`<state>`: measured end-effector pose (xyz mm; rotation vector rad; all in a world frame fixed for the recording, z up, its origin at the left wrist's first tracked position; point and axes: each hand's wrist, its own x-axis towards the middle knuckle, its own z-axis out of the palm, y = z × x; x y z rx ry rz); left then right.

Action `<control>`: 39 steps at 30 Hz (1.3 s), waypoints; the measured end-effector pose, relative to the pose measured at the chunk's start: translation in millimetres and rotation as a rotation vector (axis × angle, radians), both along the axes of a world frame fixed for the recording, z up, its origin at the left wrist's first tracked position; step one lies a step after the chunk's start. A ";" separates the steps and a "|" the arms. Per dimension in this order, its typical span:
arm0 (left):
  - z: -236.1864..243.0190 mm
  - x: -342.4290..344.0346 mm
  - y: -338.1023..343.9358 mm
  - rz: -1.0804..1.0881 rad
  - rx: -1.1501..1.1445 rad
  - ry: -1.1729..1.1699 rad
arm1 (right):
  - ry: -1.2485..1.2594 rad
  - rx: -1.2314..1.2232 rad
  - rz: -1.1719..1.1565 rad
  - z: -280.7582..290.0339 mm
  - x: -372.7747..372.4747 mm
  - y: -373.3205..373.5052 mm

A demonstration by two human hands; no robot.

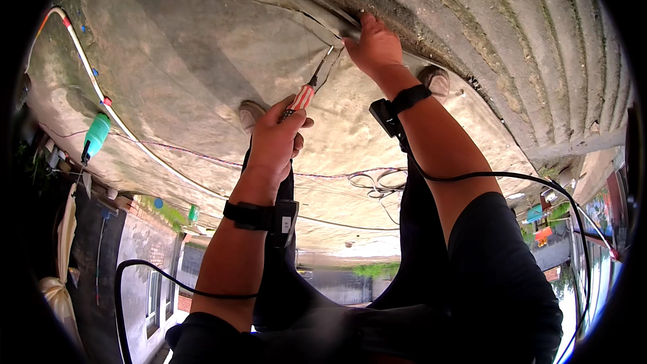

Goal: The person uses a demolition hammer to break concrete along a patio edge, marks a guideline using a pencil, and uses a chisel by hand to refine and clean the edge.

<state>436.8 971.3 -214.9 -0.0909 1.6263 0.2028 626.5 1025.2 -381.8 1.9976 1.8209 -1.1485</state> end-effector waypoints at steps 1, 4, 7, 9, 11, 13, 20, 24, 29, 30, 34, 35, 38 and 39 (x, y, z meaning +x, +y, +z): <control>0.7 0.5 -1.0 -0.003 0.002 0.002 | 0.009 0.147 0.038 12.9 2.8 3.4; 0.9 2.0 -1.4 -0.011 0.009 0.005 | 0.080 0.295 0.116 32.1 11.5 19.2; 0.5 4.9 -1.7 -0.019 0.011 0.011 | 0.115 -0.137 0.024 25.3 0.2 15.4; -1.0 11.3 -2.8 -0.033 0.007 0.005 | 0.261 -0.620 -0.332 8.0 -16.4 -0.4; -2.1 18.2 -5.5 -0.035 0.015 0.031 | 0.445 -0.969 -0.885 1.5 -33.3 -17.9; -2.8 21.0 -7.8 -0.021 0.027 0.049 | 0.557 -1.021 -1.200 -0.6 -50.5 -28.8; -7.5 27.2 -11.3 0.025 0.046 0.050 | 0.715 -0.911 -1.554 -16.5 -58.9 -41.7; -16.4 21.2 -11.6 -0.429 0.281 0.222 | 0.668 -0.890 -1.635 -19.9 -66.3 -33.7; -7.2 18.5 3.5 -1.115 0.487 0.311 | 0.648 -0.886 -1.769 -29.1 -70.1 -37.0; -3.4 21.6 9.1 -1.224 0.463 0.317 | 0.676 -0.908 -1.790 -33.7 -69.7 -37.9; -0.2 27.7 9.4 -1.445 0.427 0.380 | 0.681 -0.986 -1.839 -36.7 -68.3 -42.3; -2.0 27.7 10.6 -1.061 0.280 0.303 | 0.677 -0.979 -1.845 -36.1 -69.2 -40.5; -3.5 23.7 19.0 0.110 -0.113 -0.038 | 0.687 -0.983 -1.846 -43.7 -64.2 -46.0; -3.9 23.5 18.6 0.214 -0.132 -0.036 | 0.699 -0.999 -1.849 -44.5 -65.9 -46.2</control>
